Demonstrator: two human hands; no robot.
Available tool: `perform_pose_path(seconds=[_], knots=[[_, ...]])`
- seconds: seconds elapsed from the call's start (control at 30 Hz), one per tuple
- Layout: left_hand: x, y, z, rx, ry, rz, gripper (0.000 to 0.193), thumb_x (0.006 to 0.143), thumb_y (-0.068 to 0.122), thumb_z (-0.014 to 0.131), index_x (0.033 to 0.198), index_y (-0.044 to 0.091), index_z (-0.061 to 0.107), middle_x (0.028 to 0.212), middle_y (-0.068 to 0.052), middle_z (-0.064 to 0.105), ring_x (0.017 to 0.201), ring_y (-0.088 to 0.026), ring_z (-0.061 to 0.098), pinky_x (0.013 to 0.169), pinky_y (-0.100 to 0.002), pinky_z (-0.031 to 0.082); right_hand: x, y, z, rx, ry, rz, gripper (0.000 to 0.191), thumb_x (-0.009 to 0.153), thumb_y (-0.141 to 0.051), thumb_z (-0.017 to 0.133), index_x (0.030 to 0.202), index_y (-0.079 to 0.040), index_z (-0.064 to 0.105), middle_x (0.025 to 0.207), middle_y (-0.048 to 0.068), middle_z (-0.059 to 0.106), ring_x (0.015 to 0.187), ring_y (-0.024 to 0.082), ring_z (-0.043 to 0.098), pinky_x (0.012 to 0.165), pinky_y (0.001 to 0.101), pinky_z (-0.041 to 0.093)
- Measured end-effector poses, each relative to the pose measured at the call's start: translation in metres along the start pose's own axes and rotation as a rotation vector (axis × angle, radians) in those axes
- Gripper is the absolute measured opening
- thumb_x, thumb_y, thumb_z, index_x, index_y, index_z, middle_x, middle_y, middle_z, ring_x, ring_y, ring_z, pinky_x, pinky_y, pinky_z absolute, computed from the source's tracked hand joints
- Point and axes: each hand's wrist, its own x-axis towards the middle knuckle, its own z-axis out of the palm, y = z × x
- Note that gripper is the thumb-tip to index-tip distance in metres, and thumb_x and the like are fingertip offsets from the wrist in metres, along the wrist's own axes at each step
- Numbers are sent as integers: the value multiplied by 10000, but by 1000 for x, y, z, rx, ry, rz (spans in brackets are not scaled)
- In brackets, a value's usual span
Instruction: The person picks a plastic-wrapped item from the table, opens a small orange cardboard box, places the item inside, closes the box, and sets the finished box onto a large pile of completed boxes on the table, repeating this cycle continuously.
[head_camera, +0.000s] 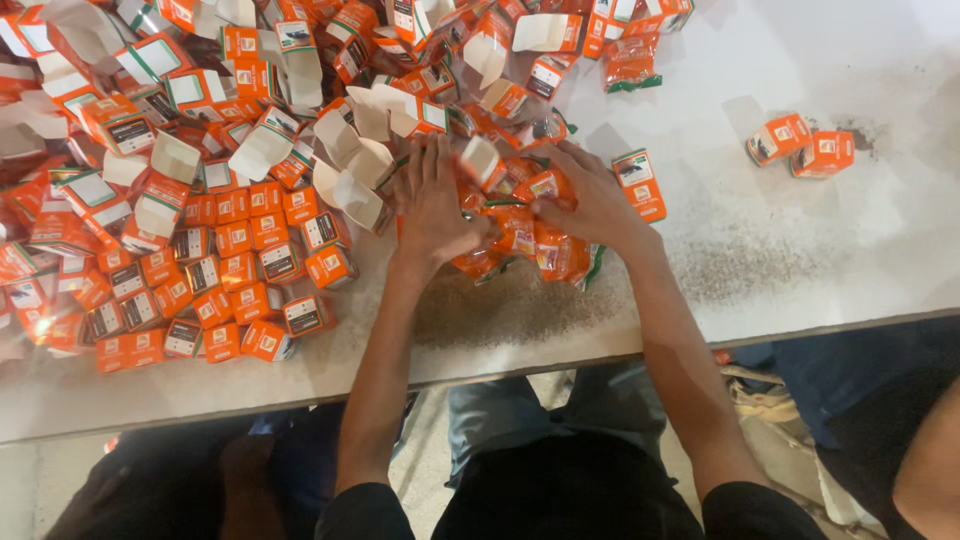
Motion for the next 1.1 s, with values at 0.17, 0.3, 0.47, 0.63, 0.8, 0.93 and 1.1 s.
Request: perform_pose_path(seconds=[0.17, 0.3, 0.47, 0.63, 0.8, 0.93, 1.1], knots=[[24, 22, 1, 123, 80, -11, 864, 766, 461, 865, 1403, 19, 484, 1368, -166, 611, 1389, -406, 409, 1158, -738, 159, 0, 5, -3, 46, 52, 77, 573, 876, -279, 791, 1373, -75, 592, 1388, 183, 626, 1269, 376, 602, 1044, 469, 498], [31, 40, -1, 57, 84, 106, 576, 770, 271, 852, 1244, 68, 594, 1270, -172, 653, 1287, -343, 547, 1138, -628, 279, 3, 2, 0, 50, 198, 177, 422, 890, -248, 797, 1243, -73, 645, 1231, 147, 719, 1121, 341, 709, 947, 432, 571], [-7, 49, -4, -506, 126, 276, 684, 855, 6, 770, 1402, -27, 360, 1399, -223, 583, 1264, -341, 661, 1067, -397, 566, -3, 7, -13, -19, 242, 50, 458, 916, -230, 797, 1297, -37, 629, 1084, 203, 727, 983, 395, 703, 829, 456, 544], [-98, 64, 14, -629, -24, 216, 750, 838, 71, 846, 1282, -22, 250, 1259, -217, 622, 1159, -297, 700, 1017, -376, 567, -7, 10, -14, 90, 209, 249, 317, 974, -152, 726, 1282, -93, 684, 764, 142, 685, 676, 281, 674, 654, 401, 518], [-149, 84, 46, -803, -134, 245, 733, 819, 67, 755, 1443, -28, 382, 1195, -202, 628, 1101, -315, 689, 984, -410, 554, -3, 12, -12, 65, 389, 283, 271, 998, -181, 792, 1253, -119, 728, 685, 121, 629, 588, 224, 556, 606, 369, 469], [-150, 97, 62, -686, -209, 212, 781, 791, 95, 739, 1492, -22, 416, 1014, -171, 649, 882, -294, 667, 827, -404, 555, -8, 17, -22, 104, 264, 213, 567, 845, -237, 876, 1321, -67, 620, 927, 150, 729, 802, 273, 651, 724, 392, 526], [-149, 96, 57, -735, -189, 202, 816, 797, 91, 693, 1522, -39, 342, 1054, -188, 625, 863, -309, 646, 835, -415, 547, -37, 26, -46, 197, -24, 42, 754, 863, -219, 821, 1483, -5, 448, 1325, 244, 628, 1166, 357, 634, 927, 450, 503]])
